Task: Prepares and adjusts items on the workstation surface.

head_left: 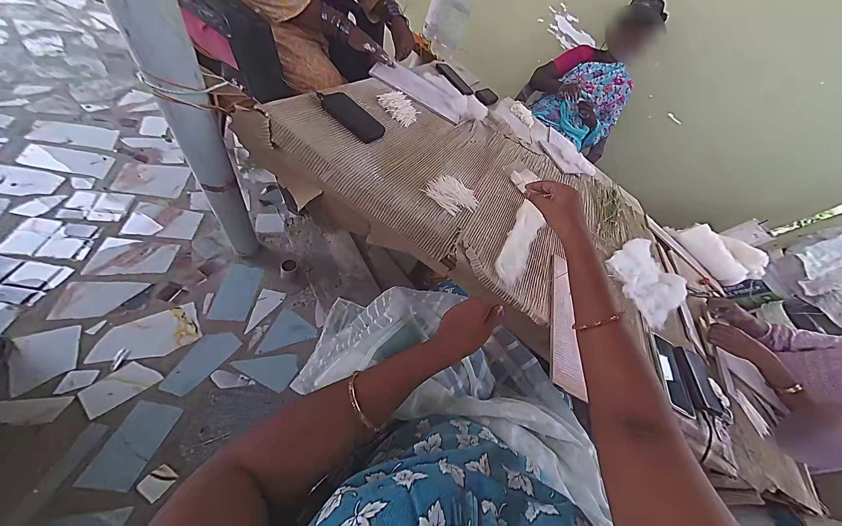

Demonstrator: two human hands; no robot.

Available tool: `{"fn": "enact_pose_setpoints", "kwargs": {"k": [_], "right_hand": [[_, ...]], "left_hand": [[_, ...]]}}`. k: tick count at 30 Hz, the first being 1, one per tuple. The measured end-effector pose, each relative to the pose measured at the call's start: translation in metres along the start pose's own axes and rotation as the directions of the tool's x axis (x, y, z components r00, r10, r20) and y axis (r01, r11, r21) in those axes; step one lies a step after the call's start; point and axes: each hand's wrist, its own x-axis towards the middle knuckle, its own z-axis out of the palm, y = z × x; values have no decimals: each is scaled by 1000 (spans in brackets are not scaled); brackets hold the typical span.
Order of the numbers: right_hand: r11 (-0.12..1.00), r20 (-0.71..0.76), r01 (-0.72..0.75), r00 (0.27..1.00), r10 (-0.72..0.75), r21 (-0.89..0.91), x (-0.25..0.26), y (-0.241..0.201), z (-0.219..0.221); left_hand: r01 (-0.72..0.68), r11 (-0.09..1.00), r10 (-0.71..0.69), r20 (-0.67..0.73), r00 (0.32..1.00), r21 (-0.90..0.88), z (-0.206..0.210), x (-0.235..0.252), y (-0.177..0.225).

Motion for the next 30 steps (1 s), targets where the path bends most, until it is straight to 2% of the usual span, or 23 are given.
{"fn": "enact_pose_setpoints", "kwargs": {"k": [2, 5, 7, 9, 12, 15, 18, 22, 27, 30], "right_hand": [[996, -25, -73, 997, 74, 43, -29, 38, -17], [982, -13, -148, 989, 150, 117, -79, 84, -15], [966, 38, -168, 986, 164, 198, -97, 101, 1], [953, 63, -127, 991, 114, 274, -111, 106, 25], [962, 36, -28, 999, 19, 273, -126, 96, 56], [981, 33, -4, 999, -3, 196, -133, 87, 69], [996, 43, -23, 999, 19, 85, -135, 81, 73], [997, 17, -61, 998, 60, 51, -133, 74, 77], [997, -86, -39, 995, 45, 74, -136, 80, 89], [995, -88, -27, 995, 36, 93, -138, 83, 88]], "left_hand": [[-43, 990, 22, -158, 987, -133, -2, 4, -8], [-135, 957, 28, -381, 924, -257, -7, 15, -15], [-166, 947, 34, -429, 903, -274, -12, 26, -8], [-190, 960, 77, -463, 883, -204, -14, 39, 1], [-192, 979, 143, -427, 893, -74, -17, 68, 8], [-174, 985, 170, -339, 925, 18, -16, 86, 10], [-107, 990, 128, -291, 948, 88, -12, 93, 10], [10, 987, 33, -265, 964, 158, -12, 104, 3], [15, 978, 43, -273, 961, 207, -8, 102, 4], [18, 968, 54, -277, 959, 252, -8, 98, 5]]}}
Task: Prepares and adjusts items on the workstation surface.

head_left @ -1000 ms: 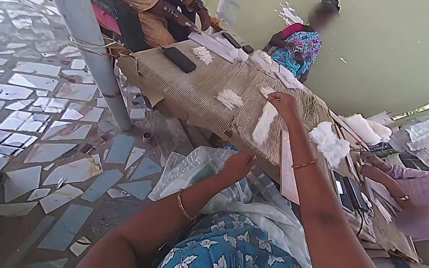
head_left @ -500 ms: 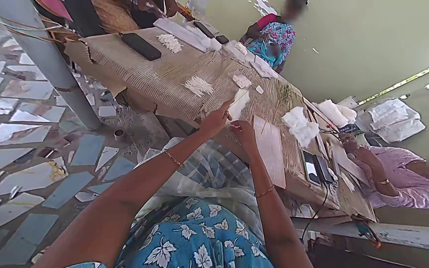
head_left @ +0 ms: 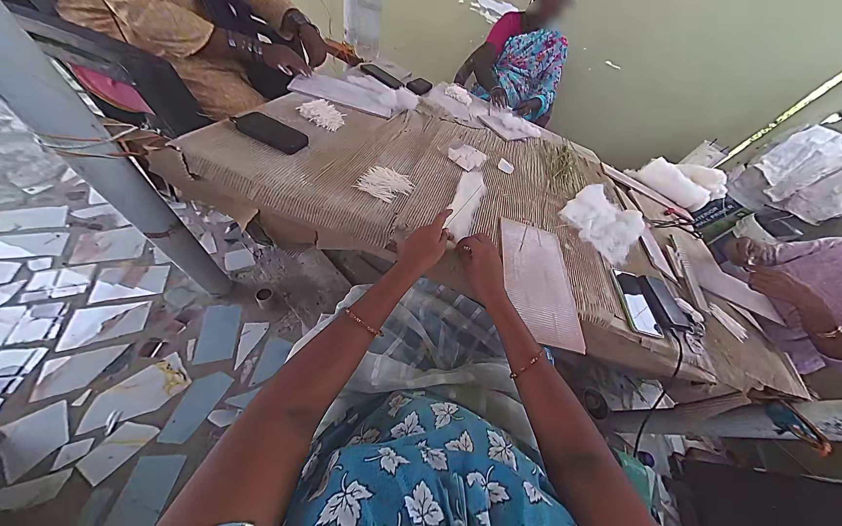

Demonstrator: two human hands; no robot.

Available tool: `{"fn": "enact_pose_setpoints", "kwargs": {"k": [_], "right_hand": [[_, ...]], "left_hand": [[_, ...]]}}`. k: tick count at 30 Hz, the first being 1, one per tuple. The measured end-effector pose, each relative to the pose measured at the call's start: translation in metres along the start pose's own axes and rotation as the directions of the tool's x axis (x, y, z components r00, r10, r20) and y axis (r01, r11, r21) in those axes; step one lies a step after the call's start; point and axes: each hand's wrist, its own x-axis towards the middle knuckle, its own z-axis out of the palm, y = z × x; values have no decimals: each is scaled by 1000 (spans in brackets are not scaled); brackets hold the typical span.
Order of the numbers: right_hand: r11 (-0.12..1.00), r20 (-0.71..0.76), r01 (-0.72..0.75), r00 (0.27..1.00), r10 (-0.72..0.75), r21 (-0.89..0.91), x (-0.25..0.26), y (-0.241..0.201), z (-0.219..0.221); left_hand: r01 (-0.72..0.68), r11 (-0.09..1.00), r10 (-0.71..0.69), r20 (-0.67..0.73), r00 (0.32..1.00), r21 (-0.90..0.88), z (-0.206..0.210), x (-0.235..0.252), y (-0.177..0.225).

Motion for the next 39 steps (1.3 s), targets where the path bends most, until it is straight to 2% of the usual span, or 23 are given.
{"fn": "enact_pose_setpoints", "kwargs": {"k": [4, 9, 13, 16, 18, 20, 25, 30, 34, 39], "right_hand": [[998, 16, 22, 1000, -23, 54, -5, 7, -6], [970, 70, -60, 997, 45, 237, -22, 17, -34], [844, 162, -253, 967, 198, 473, -38, 42, -67], [765, 207, -346, 938, 278, 544, -50, 65, -94], [766, 191, -358, 934, 304, 533, -57, 81, -108], [787, 177, -356, 934, 309, 504, -62, 96, -115], [877, 118, -295, 955, 271, 379, -75, 113, -113], [946, 36, -205, 979, 202, 253, -79, 112, -113], [966, 22, -177, 984, 176, 191, -78, 117, -112], [967, -12, -197, 980, 201, 160, -84, 125, -114]], "left_hand": [[-5, 1000, 4, 50, 999, 17, 1, 6, -5], [-22, 999, 21, 46, 999, 39, 1, 5, -4], [-17, 1000, 18, 57, 998, -12, 1, 5, -7], [-100, 987, 92, -72, 993, -123, 7, 2, -13], [-203, 962, 167, -193, 967, -184, 15, -5, -1], [-281, 934, 232, -227, 946, -218, 29, -14, 22], [-327, 924, 334, 2, 942, -195, 80, -31, 72], [-255, 963, 265, 132, 955, -91, 107, -30, 91], [-232, 973, 229, 112, 967, 19, 113, -30, 100], [-188, 982, 186, 86, 979, 13, 122, -32, 99]]}}
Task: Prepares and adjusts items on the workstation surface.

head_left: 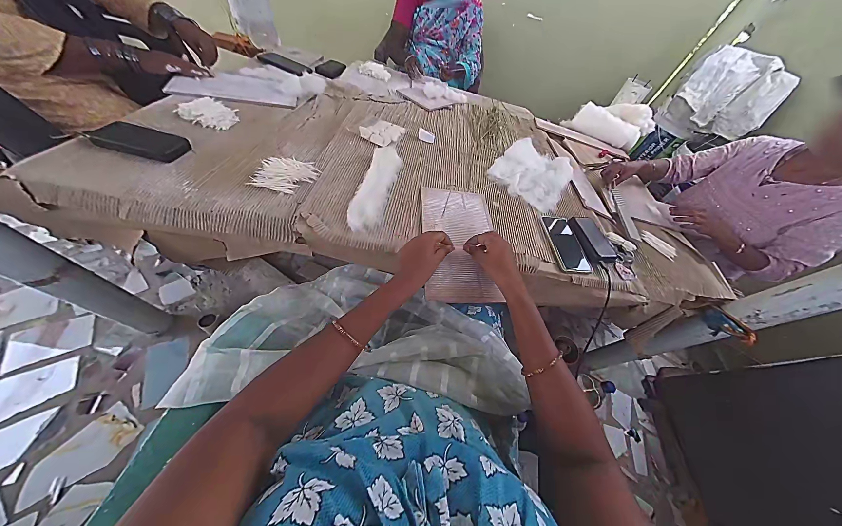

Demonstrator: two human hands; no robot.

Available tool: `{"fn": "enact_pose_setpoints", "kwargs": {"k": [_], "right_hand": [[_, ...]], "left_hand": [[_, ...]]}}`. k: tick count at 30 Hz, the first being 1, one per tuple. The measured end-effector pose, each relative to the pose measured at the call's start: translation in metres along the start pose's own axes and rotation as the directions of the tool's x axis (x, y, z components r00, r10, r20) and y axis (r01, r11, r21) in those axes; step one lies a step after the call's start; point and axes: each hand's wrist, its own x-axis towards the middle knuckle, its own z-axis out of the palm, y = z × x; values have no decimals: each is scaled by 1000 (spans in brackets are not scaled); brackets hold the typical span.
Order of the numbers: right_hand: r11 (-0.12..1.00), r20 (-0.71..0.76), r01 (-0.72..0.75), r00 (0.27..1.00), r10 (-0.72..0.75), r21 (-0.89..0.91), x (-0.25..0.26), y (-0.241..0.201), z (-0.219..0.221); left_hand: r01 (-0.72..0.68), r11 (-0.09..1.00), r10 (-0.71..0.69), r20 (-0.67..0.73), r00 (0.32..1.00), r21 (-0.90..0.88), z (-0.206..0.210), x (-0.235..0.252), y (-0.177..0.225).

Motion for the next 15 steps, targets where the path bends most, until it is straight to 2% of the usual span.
{"fn": "enact_pose_setpoints", "kwargs": {"k": [11, 15], "right_hand": [[995, 51, -54, 997, 50, 86, -1, 9, -9], [993, 59, -77, 996, 71, 93, -2, 8, -8]], "left_hand": [[28, 1000, -27, 16, 1000, -8, -1, 2, 3], [-35, 999, 35, 51, 998, -11, -3, 1, -1]]}}
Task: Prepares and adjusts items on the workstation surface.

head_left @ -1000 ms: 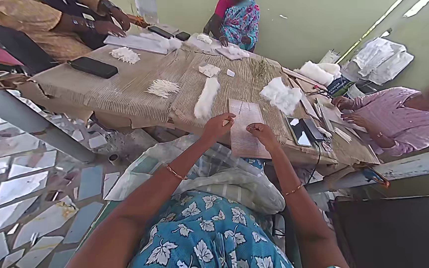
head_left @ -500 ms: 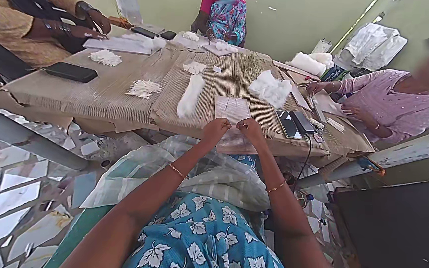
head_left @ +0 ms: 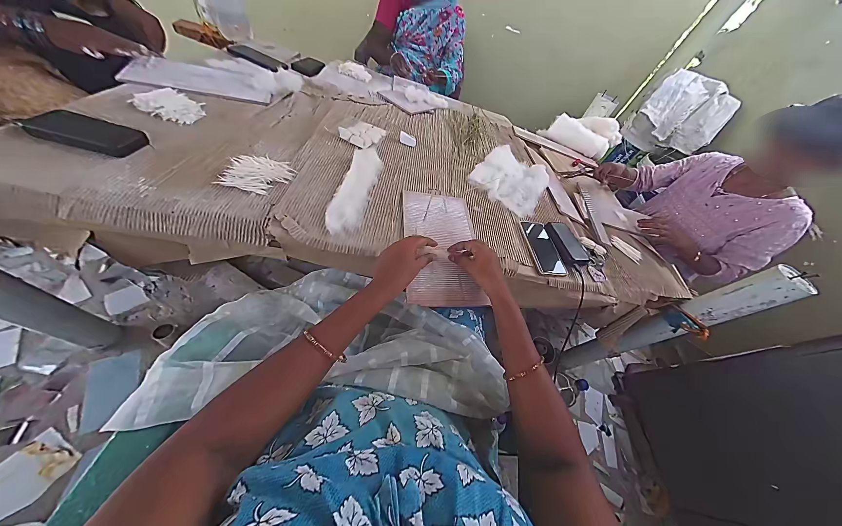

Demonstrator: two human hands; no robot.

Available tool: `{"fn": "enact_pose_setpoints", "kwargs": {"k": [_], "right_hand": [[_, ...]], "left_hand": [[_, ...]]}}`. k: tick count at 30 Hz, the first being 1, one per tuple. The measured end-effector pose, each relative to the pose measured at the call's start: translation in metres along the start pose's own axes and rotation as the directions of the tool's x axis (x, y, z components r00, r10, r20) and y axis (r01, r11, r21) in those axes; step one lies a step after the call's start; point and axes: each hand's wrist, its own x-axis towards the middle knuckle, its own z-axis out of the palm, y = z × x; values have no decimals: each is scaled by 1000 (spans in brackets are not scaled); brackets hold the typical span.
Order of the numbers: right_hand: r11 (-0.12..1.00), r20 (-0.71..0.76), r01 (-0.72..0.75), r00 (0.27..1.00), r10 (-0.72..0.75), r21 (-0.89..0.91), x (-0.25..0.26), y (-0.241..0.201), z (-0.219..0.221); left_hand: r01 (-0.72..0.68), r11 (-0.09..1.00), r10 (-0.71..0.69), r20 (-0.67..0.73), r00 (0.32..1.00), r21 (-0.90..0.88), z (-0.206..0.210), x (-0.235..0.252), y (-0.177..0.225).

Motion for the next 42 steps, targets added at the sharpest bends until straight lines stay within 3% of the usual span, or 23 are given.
{"fn": "enact_pose_setpoints", "kwargs": {"k": [3, 12, 24, 32, 42], "right_hand": [[1000, -28, 14, 1000, -15, -25, 0, 2, 3], [994, -32, 71, 997, -74, -79, 1, 2, 9], [998, -18, 23, 1000, -24, -59, 2, 7, 0], [985, -73, 20, 997, -7, 169, 5, 18, -2], [994, -148, 98, 983, -105, -55, 1, 7, 21]], "left_hand": [[-41, 997, 37, 53, 998, 63, 3, 0, 4], [43, 976, -60, 70, 996, 214, 7, 6, 17], [82, 984, -94, 72, 993, 158, 4, 5, 16], [92, 977, -82, 57, 995, -194, 2, 13, -15], [27, 999, -29, -51, 998, -33, 10, 8, -5]]}}
